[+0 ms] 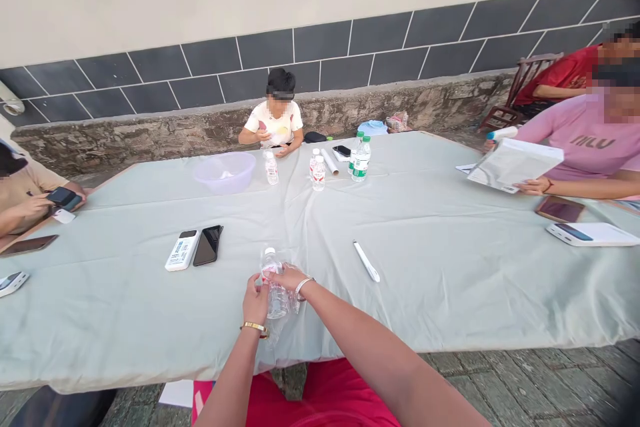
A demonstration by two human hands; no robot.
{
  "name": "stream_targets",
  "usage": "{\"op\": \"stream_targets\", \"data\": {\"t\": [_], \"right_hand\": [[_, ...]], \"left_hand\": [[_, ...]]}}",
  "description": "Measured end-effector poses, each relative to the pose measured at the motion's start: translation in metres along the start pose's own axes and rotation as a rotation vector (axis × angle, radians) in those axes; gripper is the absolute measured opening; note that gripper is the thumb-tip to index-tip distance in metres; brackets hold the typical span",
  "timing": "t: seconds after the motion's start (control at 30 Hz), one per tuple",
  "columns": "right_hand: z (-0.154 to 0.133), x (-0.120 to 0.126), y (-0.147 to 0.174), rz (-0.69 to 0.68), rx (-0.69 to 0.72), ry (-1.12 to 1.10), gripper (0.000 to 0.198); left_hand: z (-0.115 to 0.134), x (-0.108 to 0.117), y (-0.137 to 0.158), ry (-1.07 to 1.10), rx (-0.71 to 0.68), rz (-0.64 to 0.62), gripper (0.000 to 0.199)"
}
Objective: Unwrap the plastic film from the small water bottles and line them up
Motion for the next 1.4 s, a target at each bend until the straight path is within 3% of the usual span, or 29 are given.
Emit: {"op": "stream_targets", "data": {"t": [0.17,0.27,0.5,0.57,0.8,0.97,1.03,1.17,1.23,1.3,1.4], "right_hand": [[0.012,-0.001,0.012,-0.026,-0.058,0.006,0.037],[0.017,0.0,0.021,-0.038,-0.052,-0.038,0.035],[0.001,0.01,0.04,-0.175,0.102,-0.463,0.057],[-0.006,0.015,0.047,-0.18,0.165,-0.473,0.058],[-0.023,0.044,0.072,-0.022,0.354,-0.349,0.059],[-0.026,0.068,0.078,-0.064,0.292,-0.573,0.052],[-0.022,0.088,0.07,0.003,0.242,-0.622,0.049],[-0.016,0.145,0.043,0.373,0.246,-0.441,0.056],[-0.013,0.168,0.028,0.569,0.248,-0.292,0.061],[-0.01,0.177,0.012,0.683,0.223,-0.173,0.064],[-0.004,0.176,-0.007,0.725,0.192,-0.038,0.065]], "left_hand": [[-0.007,0.007,-0.001,0.128,0.051,0.1,0.013],[-0.015,0.011,0.0,0.258,0.113,0.138,0.014],[-0.031,0.021,0.0,0.554,0.318,0.15,0.019],[-0.034,0.023,-0.001,0.611,0.361,0.153,0.019],[-0.052,0.035,-0.002,0.708,0.469,0.209,0.014],[-0.06,0.06,-0.011,0.729,0.446,0.275,0.014],[-0.063,0.074,-0.013,0.731,0.415,0.28,0.018],[-0.046,0.104,-0.016,0.518,0.117,0.215,0.05],[-0.037,0.107,-0.013,0.332,-0.012,0.147,0.057],[-0.034,0.103,-0.01,0.135,-0.066,0.08,0.058],[-0.025,0.092,-0.003,-0.261,-0.161,0.013,0.061]]}}
Point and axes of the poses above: each hand's wrist, its own y-axis away from the middle knuckle, its own x-axis out of the back of the hand, z = x × y, the point moved 10 cm from there along -y, towards the middle knuckle, and after that the axes turned 8 degrees about z, right-handed, at the moved point
